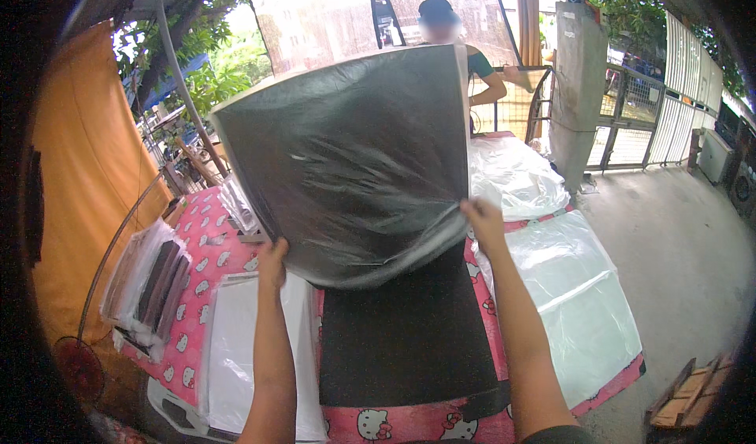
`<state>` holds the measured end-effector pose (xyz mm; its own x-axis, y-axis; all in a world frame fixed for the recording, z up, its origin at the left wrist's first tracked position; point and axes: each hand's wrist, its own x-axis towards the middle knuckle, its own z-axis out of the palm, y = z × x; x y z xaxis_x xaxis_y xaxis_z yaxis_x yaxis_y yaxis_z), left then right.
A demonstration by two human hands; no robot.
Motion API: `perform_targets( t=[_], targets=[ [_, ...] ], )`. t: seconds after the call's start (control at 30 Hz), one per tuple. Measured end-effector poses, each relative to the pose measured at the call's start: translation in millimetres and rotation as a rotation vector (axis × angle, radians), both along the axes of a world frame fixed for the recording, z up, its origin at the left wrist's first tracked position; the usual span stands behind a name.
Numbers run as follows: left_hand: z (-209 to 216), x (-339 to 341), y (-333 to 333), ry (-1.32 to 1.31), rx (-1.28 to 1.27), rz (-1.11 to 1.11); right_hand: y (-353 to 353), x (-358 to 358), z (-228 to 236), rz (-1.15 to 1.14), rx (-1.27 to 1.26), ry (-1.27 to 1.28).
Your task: The person picks up white paper boards, inserts them into plastic bags, and places the bagged boards into stacks on a table.
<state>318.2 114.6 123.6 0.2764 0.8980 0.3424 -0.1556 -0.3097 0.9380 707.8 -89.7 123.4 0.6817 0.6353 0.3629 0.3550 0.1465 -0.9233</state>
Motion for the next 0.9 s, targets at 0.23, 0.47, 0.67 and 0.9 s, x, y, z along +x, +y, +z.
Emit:
perform_targets(
  t=[0.23, 0.47, 0.67, 0.9],
  targets=[
    [-45.2, 1.0, -18.9, -0.013, -0.216, -0.126, -0.8, 10.5, -2.9, 0.038, 0.233, 0.010],
    [-41.2, -45.5, -114.9, -0.183, -0.277, -0.174, -94.1, -28.3, -30.0, 0.080, -0.197, 0.099],
    [-87.7, -85.7, -196.9, 0.299, -0.363, -0.396, -184.4, -69.1, -105.4, 0.299, -0.334, 0.215],
    [-81.6, -77.3, -215.0, 0.823, -0.097, 0.234, -218.9, -120.3, -83.9, 0.208, -0.634, -0.261]
  ],
)
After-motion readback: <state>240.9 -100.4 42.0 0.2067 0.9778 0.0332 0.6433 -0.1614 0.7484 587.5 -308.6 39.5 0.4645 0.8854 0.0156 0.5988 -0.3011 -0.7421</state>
